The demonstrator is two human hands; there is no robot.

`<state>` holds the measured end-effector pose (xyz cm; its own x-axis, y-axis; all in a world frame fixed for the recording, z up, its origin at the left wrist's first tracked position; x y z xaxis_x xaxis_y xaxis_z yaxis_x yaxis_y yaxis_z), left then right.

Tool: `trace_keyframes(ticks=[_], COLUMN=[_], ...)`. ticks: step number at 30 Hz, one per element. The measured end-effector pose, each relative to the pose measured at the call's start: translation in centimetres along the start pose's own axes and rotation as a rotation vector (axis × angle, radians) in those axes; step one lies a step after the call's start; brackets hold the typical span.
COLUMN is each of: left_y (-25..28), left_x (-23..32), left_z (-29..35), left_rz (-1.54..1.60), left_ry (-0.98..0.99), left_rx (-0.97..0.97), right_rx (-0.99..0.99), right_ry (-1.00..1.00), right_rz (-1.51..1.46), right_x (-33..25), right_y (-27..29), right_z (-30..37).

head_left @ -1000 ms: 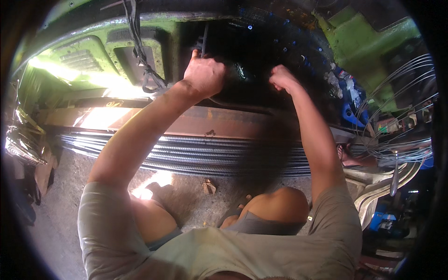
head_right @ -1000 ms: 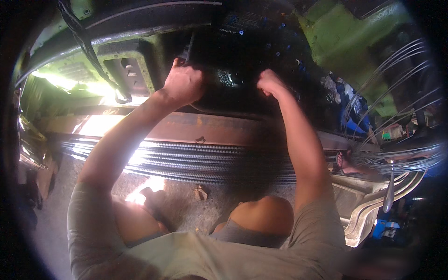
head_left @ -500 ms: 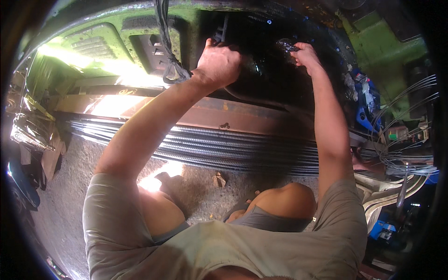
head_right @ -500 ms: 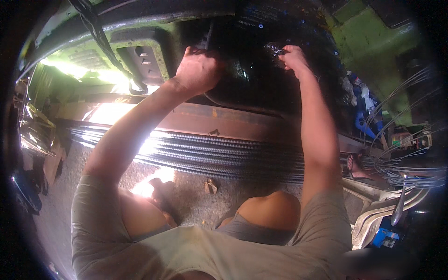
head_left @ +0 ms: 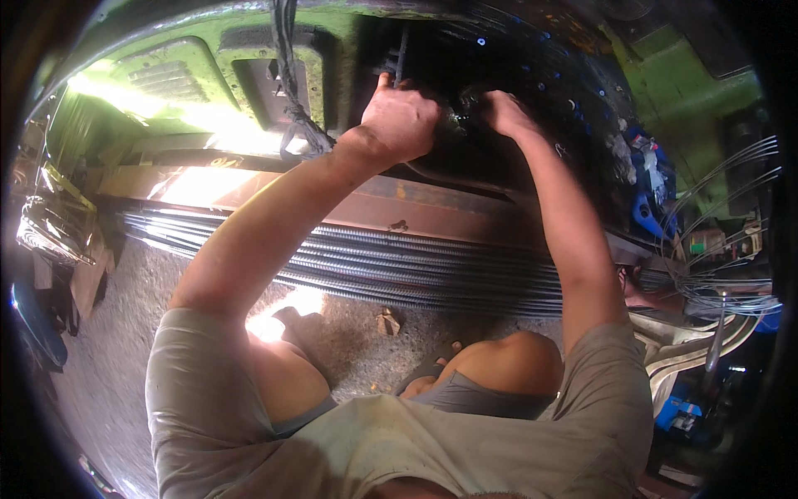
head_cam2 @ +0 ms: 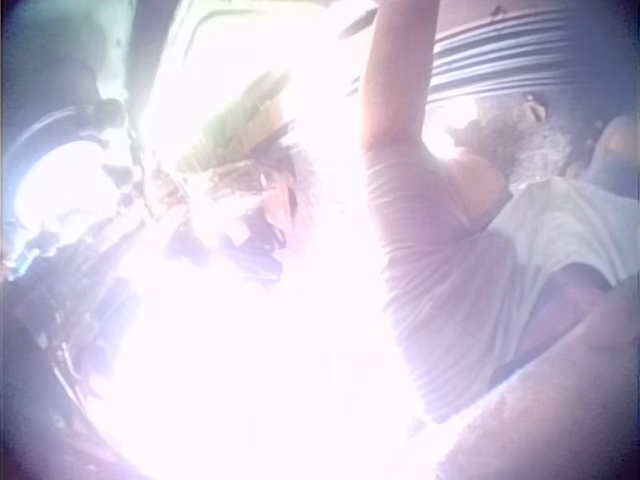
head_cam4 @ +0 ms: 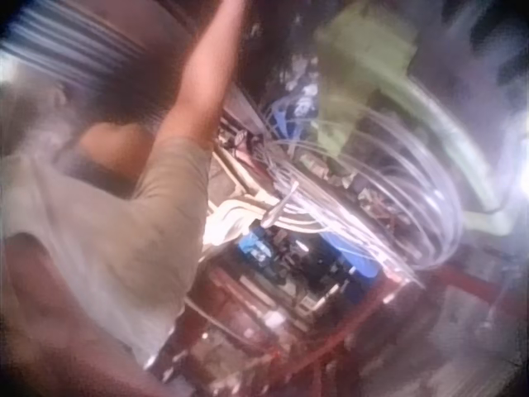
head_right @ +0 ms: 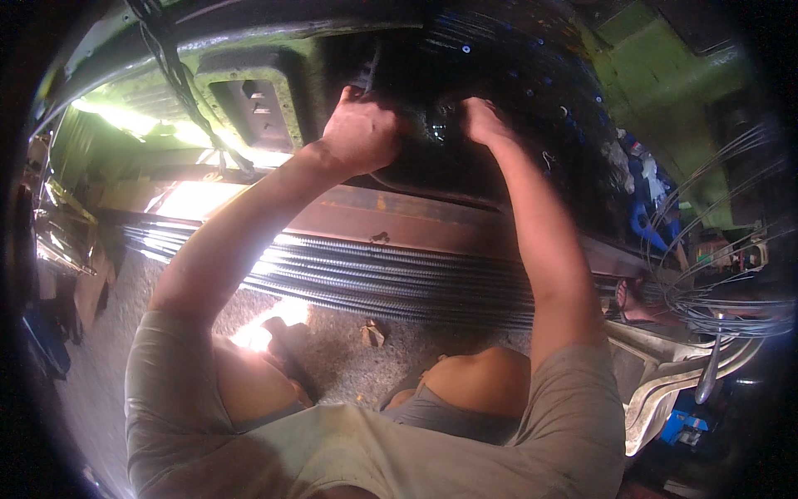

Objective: The person scrubs a small metal part with a dark abrasive pad over a metal basin, then moves to a different area to wipe a large green machine component with a cloth. The person handles the parts by hand, using the pad and cloth for cleaning.

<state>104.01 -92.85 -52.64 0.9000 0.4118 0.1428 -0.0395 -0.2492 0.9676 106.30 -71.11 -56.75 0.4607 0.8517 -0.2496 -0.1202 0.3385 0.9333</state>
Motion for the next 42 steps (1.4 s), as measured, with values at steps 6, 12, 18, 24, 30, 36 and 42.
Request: trace_keyframes(ticks=[6, 12, 18, 24, 30, 36, 42], left_y=[-0.1, 0.0, 0.2, -0.2, -0.5, -1.3, -0.8], left_x=[-0.4, 0.1, 0.4, 0.4, 0.5, 0.0, 0.4], left_z=[0.0, 0.2, 0.2, 0.1, -0.2, 0.0, 0.0], left_rz=[0.0, 0.017, -0.013, -0.087, -0.087, -0.054, -0.054], left_ry=[0.002, -0.012, -0.005, -0.043, -0.052, 0.006, 0.008], left_rx=[0.04, 0.033, -0.049, 0.079, 0.052, -0.031, -0.046], right_rx=[-0.002, 0.043, 0.181, 0.33, 0.443, 0.384, 0.129], right_ry=[-0.024, -0.124, -0.145, -0.133, -0.284, -0.432, -0.029], right_rz=[-0.313, -0.853, -1.145, -0.944, -0.204, 0.035, -0.147], right_x=[5.8, 9.5, 11.8, 14.4, 14.1, 10.4, 7.3], right_y=[0.1, 2.1, 4.3, 6.1, 8.6, 6.7, 0.7], right_z=[-1.4, 1.9, 4.0, 1.5, -4.1, -6.5, -12.5])
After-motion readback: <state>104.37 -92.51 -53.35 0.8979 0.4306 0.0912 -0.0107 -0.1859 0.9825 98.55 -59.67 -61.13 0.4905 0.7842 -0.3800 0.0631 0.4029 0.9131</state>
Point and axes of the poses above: each hand's wrist, its own z-axis away from the middle knuckle, its own y-axis out of the back of the hand, x = y × z, the point moved 8 cm from there along -z, towards the middle knuckle, and after that the axes turned 4 degrees about -x, right-handed, at the moved point
